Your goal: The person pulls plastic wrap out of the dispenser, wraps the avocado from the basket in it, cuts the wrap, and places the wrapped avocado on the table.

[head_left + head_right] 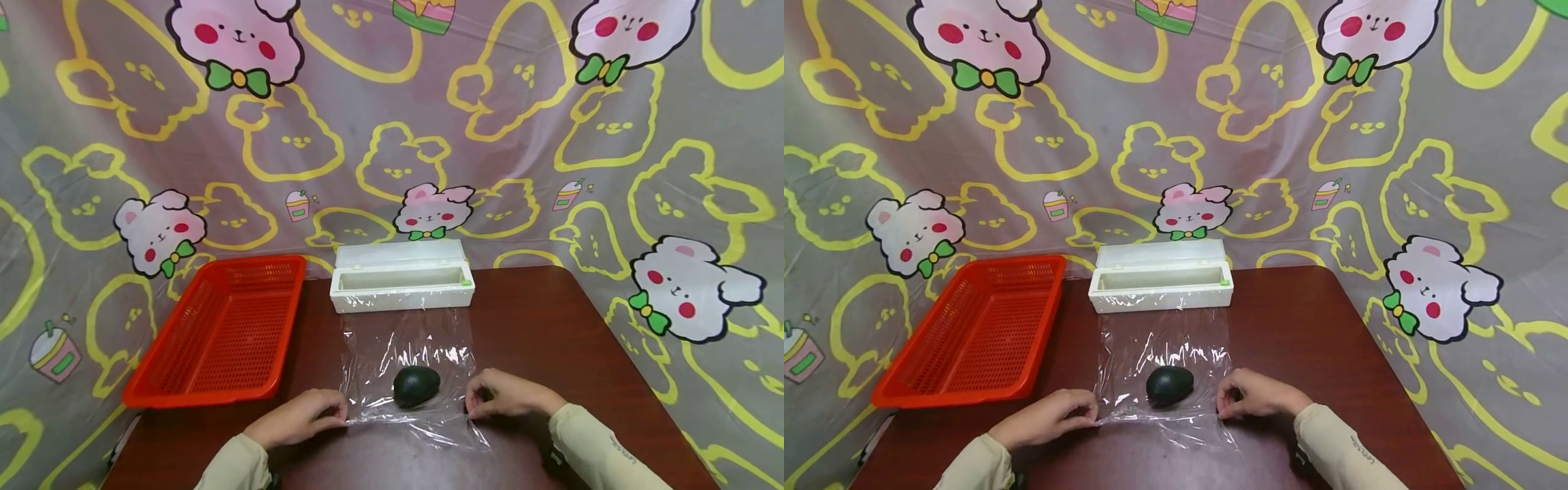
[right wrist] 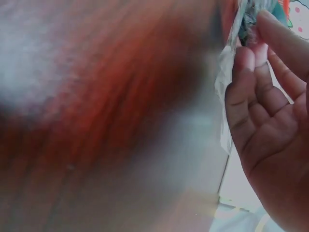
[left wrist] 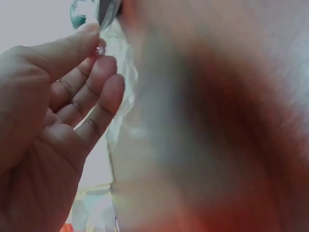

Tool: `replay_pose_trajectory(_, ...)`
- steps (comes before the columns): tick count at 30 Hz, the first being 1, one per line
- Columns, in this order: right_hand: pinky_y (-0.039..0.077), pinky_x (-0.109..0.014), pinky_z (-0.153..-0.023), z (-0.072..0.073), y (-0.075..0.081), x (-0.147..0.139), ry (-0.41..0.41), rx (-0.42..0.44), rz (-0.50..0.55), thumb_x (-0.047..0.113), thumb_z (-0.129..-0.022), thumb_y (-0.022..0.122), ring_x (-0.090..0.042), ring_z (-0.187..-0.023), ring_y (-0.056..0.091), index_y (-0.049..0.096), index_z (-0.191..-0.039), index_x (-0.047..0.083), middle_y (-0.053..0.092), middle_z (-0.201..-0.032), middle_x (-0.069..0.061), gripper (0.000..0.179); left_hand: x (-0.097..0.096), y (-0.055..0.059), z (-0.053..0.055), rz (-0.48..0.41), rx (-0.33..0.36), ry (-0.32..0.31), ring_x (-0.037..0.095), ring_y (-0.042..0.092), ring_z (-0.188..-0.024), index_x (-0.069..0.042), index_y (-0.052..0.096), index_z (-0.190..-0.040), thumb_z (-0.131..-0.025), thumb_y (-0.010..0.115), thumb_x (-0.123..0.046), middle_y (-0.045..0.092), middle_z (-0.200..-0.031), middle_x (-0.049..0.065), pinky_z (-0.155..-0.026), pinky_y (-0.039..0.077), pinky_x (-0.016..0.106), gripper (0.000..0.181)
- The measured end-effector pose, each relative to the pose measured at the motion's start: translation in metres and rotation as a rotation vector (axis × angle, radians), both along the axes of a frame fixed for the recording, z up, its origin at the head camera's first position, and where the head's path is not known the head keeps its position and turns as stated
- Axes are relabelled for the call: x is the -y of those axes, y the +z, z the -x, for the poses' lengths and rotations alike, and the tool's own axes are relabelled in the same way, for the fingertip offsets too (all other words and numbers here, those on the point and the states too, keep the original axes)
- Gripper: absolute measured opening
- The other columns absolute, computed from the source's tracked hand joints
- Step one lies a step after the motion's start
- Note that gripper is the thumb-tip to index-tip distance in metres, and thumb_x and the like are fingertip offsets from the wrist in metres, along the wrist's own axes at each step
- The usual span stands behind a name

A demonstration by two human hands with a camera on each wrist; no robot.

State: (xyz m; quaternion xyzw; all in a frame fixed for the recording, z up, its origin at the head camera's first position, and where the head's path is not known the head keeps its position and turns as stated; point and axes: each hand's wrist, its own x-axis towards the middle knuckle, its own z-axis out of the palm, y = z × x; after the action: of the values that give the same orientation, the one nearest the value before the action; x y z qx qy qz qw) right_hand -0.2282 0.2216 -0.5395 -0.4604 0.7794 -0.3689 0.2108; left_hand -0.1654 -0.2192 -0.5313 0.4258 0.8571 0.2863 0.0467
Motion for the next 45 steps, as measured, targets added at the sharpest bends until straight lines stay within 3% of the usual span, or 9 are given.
replay_pose_trajectory(5, 0.057, -0.023, -0.063, 0.006, 0.005, 0.0, -0.031, 0.078, 0.077, 0.019, -0.096, 0.074, 0.004, -0.069, 0.06, 0.071, -0.09, 0.016, 0.069, -0.079, 0.0, 0.008, 0.004, 0.007, 0.006, -0.051, -0.006, 0.05, -0.005, 0.057, -0.085, -0.022, 0.062, -0.094, -0.098, 0.07, -0.019, 0.062, -0.088, -0.016, -0.075, 0.056, 0.027, 0.01)
replay_pose_trajectory(9, 0.056, -0.024, -0.067, 0.013, 0.008, -0.001, -0.108, 0.097, 0.126, 0.02, -0.098, 0.073, 0.0, -0.074, 0.061, 0.07, -0.092, 0.018, 0.069, -0.084, -0.001, 0.007, 0.002, 0.013, 0.012, -0.092, 0.01, 0.116, -0.003, 0.057, -0.087, -0.022, 0.061, -0.095, -0.098, 0.07, -0.019, 0.06, -0.091, -0.016, -0.077, 0.056, 0.031, 0.01)
replay_pose_trajectory(16, 0.05, -0.024, -0.049, 0.025, 0.008, 0.002, -0.214, 0.141, 0.201, 0.017, -0.1, 0.069, -0.002, -0.059, 0.053, 0.067, -0.098, 0.005, 0.063, -0.081, -0.001, 0.012, -0.005, 0.022, 0.023, -0.156, 0.009, 0.219, 0.001, 0.056, -0.086, -0.02, 0.061, -0.096, -0.096, 0.072, -0.01, 0.058, -0.091, -0.012, -0.076, 0.055, 0.031, 0.014)
replay_pose_trajectory(18, 0.051, -0.024, -0.052, 0.028, 0.008, 0.003, -0.239, 0.119, 0.22, 0.015, -0.1, 0.068, -0.002, -0.062, 0.054, 0.066, -0.098, 0.003, 0.063, -0.08, -0.003, 0.012, -0.007, 0.023, 0.025, -0.176, 0.021, 0.254, 0.002, 0.056, -0.086, -0.02, 0.061, -0.097, -0.095, 0.073, -0.007, 0.058, -0.091, -0.012, -0.075, 0.053, 0.028, 0.018)
replay_pose_trajectory(22, 0.053, -0.026, -0.058, 0.032, 0.007, 0.006, -0.319, 0.104, 0.224, 0.012, -0.1, 0.068, -0.006, -0.069, 0.059, 0.066, -0.101, 0.004, 0.068, -0.086, -0.009, 0.008, -0.008, 0.02, 0.031, -0.22, 0.02, 0.319, 0.002, 0.056, -0.083, -0.021, 0.061, -0.097, -0.092, 0.075, -0.004, 0.059, -0.089, -0.011, -0.074, 0.051, 0.023, 0.023)
replay_pose_trajectory(28, 0.054, -0.035, -0.046, 0.036, 0.009, 0.008, -0.435, 0.24, 0.216, 0.005, -0.103, 0.061, -0.017, -0.06, 0.062, 0.063, -0.118, 0.0, 0.066, -0.085, -0.02, 0.016, -0.011, 0.011, 0.04, -0.285, 0.013, 0.423, 0.007, 0.056, -0.079, -0.019, 0.06, -0.096, -0.093, 0.074, -0.003, 0.059, -0.084, -0.008, -0.071, 0.048, 0.023, 0.021)
replay_pose_trajectory(37, 0.056, -0.035, -0.047, 0.043, -0.002, 0.016, -0.567, 0.245, 0.181, -0.002, -0.1, 0.06, -0.013, -0.055, 0.062, 0.063, -0.116, -0.006, 0.065, -0.077, -0.015, 0.016, -0.024, 0.001, 0.05, -0.247, 0.042, 0.631, 0.008, 0.055, -0.076, -0.017, 0.06, -0.092, -0.096, 0.073, -0.007, 0.059, -0.081, -0.007, -0.07, 0.048, 0.023, 0.016)
replay_pose_trajectory(40, 0.053, -0.031, -0.044, 0.043, -0.005, 0.02, -0.591, 0.265, 0.16, -0.001, -0.1, 0.061, -0.012, -0.051, 0.059, 0.062, -0.114, -0.007, 0.065, -0.073, -0.012, 0.015, -0.028, -0.001, 0.052, -0.24, 0.046, 0.641, 0.008, 0.055, -0.073, -0.015, 0.06, -0.095, -0.095, 0.072, -0.005, 0.059, -0.08, -0.005, -0.068, 0.048, 0.023, 0.016)
replay_pose_trajectory(45, 0.047, -0.025, -0.041, 0.041, -0.006, 0.025, -0.63, 0.337, 0.145, 0.0, -0.1, 0.061, -0.01, -0.046, 0.056, 0.056, -0.109, -0.004, 0.064, -0.071, -0.008, 0.011, -0.029, -0.005, 0.054, -0.211, 0.009, 0.538, 0.008, 0.058, -0.078, -0.012, 0.068, -0.102, -0.094, 0.068, 0.007, 0.059, -0.087, -0.002, -0.072, 0.052, 0.024, 0.021)
